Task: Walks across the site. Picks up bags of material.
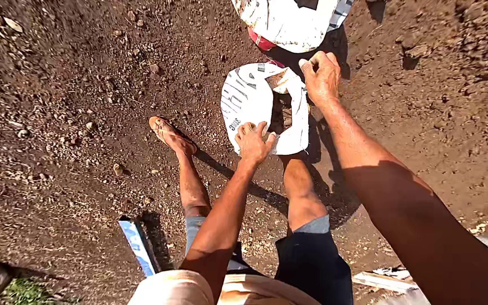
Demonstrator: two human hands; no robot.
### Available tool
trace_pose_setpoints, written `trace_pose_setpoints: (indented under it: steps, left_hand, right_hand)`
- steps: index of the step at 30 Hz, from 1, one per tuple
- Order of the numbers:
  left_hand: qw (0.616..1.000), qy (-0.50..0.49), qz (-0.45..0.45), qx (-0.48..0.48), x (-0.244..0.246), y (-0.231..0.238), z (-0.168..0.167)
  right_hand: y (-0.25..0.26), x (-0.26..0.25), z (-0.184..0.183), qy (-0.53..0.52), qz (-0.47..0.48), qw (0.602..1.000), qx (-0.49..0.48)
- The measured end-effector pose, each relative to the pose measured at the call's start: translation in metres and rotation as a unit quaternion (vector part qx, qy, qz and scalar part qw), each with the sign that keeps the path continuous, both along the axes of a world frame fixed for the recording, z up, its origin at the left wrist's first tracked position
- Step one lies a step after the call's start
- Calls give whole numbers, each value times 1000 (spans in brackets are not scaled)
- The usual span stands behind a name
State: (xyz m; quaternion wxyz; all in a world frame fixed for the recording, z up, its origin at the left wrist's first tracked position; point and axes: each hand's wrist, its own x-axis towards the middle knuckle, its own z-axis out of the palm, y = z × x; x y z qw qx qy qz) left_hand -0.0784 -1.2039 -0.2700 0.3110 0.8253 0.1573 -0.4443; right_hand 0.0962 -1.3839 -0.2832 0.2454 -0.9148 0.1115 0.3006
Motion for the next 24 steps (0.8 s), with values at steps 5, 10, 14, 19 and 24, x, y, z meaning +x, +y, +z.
trace_pose_setpoints:
  steps: [5, 10, 14, 19, 24]
  left_hand:
    - [990, -22, 106, 89, -59, 17, 6]
    - [945, 30, 323, -51, -87, 31, -3]
    - [838, 24, 491, -237, -36, 15, -3]
    - [791, 76, 580, -181, 37, -25, -26]
    - [804, 49, 574, -147, 41, -12, -43]
  right_hand:
    - [47, -26, -47, 194, 98, 971, 103]
    - [57, -79, 16, 37, 131, 990, 39]
    - [69, -133, 55, -62, 146, 986, 57]
    - [78, -164, 58, 48, 18, 996, 78]
    - [18, -201, 91, 23, -255, 966, 23]
